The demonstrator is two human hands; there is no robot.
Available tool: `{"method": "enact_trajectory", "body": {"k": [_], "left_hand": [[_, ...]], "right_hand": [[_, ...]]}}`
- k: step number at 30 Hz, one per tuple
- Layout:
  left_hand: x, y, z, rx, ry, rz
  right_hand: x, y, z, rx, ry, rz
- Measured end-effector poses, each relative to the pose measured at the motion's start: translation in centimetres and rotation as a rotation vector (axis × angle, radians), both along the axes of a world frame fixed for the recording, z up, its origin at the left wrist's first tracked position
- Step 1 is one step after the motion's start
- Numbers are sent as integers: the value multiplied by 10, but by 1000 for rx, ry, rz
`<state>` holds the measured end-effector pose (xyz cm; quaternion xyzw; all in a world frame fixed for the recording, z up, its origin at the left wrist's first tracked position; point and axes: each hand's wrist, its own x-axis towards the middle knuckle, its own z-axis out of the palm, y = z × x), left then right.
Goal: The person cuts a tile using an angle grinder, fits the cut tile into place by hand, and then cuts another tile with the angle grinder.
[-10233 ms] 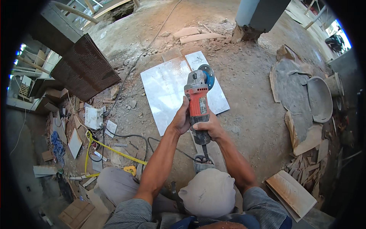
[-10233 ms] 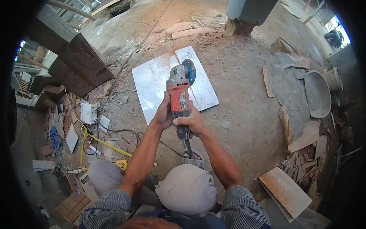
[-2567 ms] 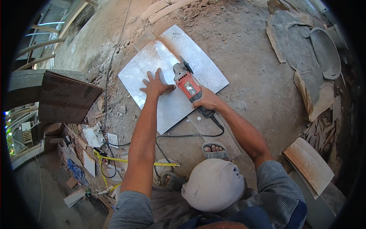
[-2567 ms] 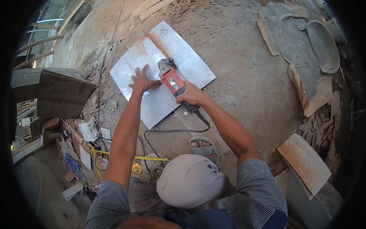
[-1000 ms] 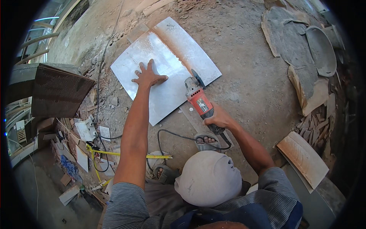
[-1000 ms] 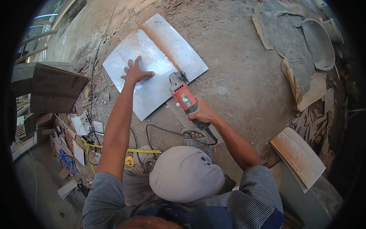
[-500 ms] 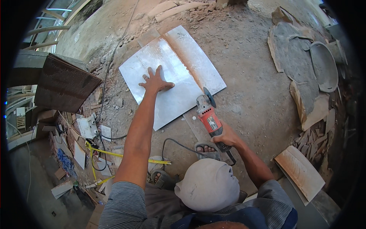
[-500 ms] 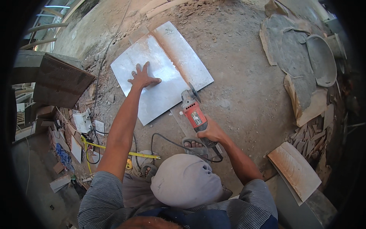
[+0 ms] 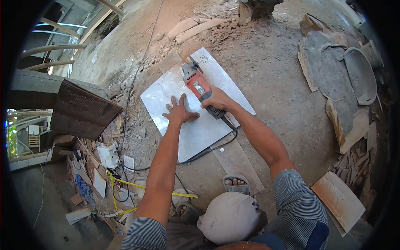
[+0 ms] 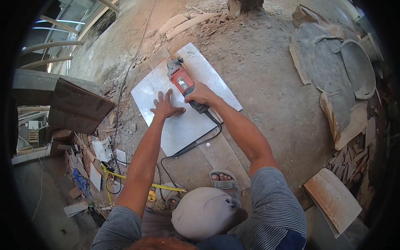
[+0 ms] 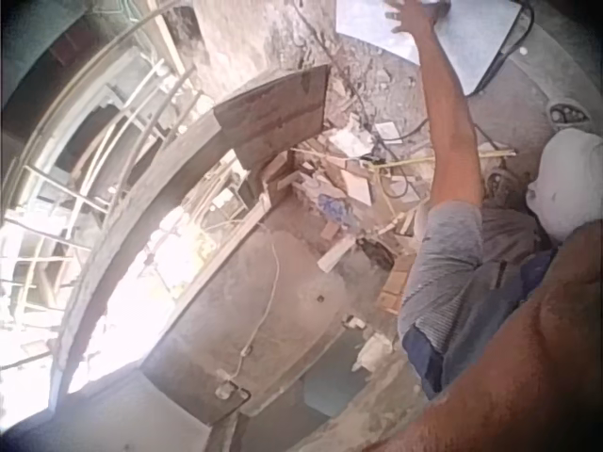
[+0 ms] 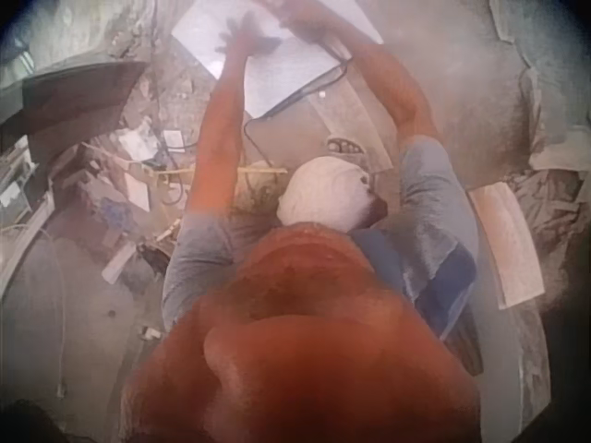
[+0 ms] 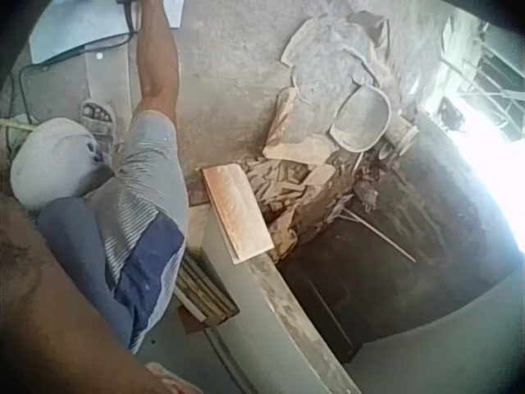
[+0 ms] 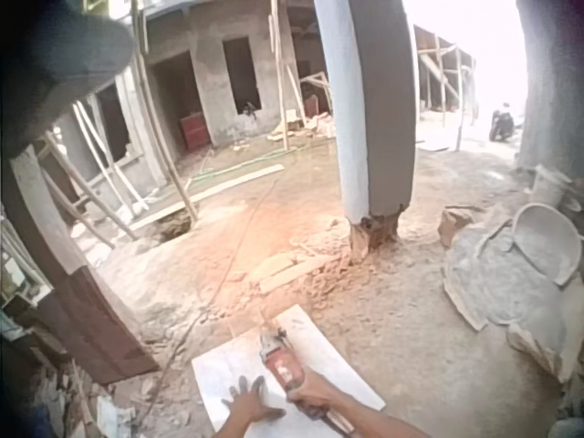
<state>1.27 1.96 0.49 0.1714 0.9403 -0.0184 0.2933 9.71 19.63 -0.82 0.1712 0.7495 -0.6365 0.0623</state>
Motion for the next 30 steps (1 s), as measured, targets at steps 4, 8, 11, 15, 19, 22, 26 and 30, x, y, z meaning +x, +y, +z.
{"method": "enact_trajectory", "body": {"k": [4,8,11,15,19,22,26,30], "left_hand": [[-1,1,-2,-5,8,-9],[-2,1,-5,-13,3,-14],[-2,1,-6,-7,10,-12],[-2,1,-6,-7,13,-10],[-2,1,-6,-7,24,-14],[-2,2,-7,-9,23,-13],[-2,1,-6,-10,23,-13],[-2,3,-4,-19,6,-7]], "right_hand": [[-60,0,-11,78,-11,-20],[-85,-2,-17,107,36,-88],[-91,-1,-18,32,9,-9],[-89,-2,-19,6,19,-13],[-86,-3,-19,7,14,-18],[-86,-5,-20,18,-5,-57],[-90,-3,-25,-17,-24,-8],[-94,-2,-30,-49,-5,15]]}}
